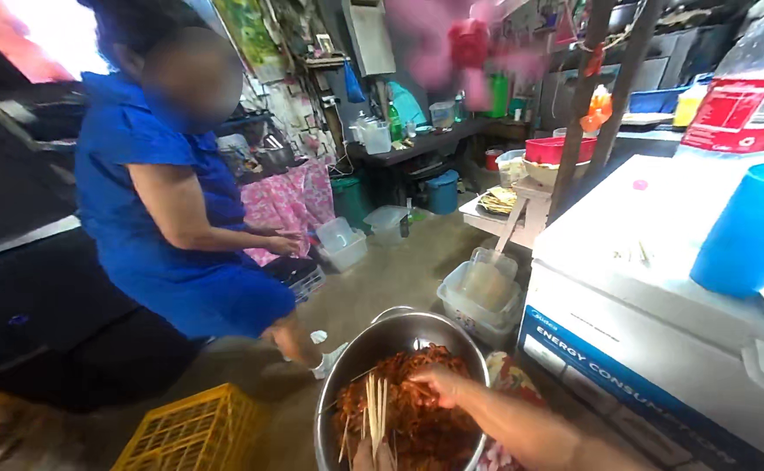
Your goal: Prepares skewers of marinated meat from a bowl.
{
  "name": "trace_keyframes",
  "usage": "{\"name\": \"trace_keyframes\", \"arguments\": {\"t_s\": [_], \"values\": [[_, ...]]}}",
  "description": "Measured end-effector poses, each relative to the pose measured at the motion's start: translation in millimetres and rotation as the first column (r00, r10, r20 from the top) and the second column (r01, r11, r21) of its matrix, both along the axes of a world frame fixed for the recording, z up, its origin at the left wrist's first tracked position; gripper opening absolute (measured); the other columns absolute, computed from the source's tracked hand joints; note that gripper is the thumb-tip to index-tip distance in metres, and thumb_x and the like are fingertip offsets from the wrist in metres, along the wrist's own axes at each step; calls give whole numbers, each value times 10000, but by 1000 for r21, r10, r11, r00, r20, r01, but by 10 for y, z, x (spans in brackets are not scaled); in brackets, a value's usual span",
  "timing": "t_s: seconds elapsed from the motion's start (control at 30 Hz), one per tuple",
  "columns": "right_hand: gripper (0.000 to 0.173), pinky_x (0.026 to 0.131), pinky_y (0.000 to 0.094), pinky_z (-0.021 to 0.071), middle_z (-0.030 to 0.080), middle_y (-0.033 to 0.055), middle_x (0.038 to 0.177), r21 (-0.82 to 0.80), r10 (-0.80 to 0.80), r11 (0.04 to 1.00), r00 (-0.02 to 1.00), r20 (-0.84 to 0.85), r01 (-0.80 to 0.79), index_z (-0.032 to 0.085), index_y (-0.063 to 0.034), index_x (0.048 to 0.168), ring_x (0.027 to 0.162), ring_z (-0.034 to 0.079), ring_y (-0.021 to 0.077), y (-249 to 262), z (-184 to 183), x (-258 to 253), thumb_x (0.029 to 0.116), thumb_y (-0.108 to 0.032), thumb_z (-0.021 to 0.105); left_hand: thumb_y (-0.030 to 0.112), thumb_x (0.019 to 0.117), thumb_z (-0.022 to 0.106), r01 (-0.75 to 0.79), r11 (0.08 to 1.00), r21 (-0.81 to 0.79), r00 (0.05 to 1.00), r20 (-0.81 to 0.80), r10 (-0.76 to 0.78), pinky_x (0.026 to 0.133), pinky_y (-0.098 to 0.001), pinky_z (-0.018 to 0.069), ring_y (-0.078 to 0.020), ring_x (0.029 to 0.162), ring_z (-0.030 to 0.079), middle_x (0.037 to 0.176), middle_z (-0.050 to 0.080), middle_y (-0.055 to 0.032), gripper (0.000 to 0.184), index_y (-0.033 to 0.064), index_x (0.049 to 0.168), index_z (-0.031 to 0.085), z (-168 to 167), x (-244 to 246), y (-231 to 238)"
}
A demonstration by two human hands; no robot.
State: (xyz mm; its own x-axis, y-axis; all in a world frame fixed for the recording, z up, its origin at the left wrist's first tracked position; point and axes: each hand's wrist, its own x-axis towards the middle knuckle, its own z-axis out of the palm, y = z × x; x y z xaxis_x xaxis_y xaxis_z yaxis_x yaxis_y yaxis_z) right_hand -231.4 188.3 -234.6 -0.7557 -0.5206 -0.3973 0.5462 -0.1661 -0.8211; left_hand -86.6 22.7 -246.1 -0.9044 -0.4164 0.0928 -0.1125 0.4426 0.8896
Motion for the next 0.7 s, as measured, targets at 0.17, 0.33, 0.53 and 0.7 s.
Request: {"name": "trace_keyframes", "arguments": {"t_s": [0.17,0.33,0.53,0.7], "values": [[89,498,234,435,442,-54,599,80,29,996,998,-48,-25,588,-78,1015,491,446,71,2,-43,-11,1037,-165,580,46,955,599,-44,998,33,999,16,44,643,-436,542,-209,643,611,822,657,-164,240,-84,1153,636,-8,12,11],[193,745,326,560,653,78,902,231,72,973,956,-283,-5,637,41,1158,760,628,137,-11,-66,23,995,-59,607,42,944,600,-49,998,39,999,24,48,669,-445,536,-220,678,614,831,656,-156,255,-72,1172,625,-17,1,23],[164,758,323,560,650,78,910,200,16,976,889,-458,85,653,41,1014,791,624,125,-9,-126,11,873,-14,717,48,913,605,-29,999,31,999,22,28,678,-429,543,-204,696,620,845,656,-147,291,-69,1178,623,-3,13,25],[147,752,359,593,658,81,871,40,-162,981,919,-360,189,591,12,921,779,662,166,-38,-149,4,860,42,721,36,869,619,-18,999,26,999,26,18,718,-411,540,-191,753,632,870,660,-135,316,-52,1173,624,-10,10,47]]}}
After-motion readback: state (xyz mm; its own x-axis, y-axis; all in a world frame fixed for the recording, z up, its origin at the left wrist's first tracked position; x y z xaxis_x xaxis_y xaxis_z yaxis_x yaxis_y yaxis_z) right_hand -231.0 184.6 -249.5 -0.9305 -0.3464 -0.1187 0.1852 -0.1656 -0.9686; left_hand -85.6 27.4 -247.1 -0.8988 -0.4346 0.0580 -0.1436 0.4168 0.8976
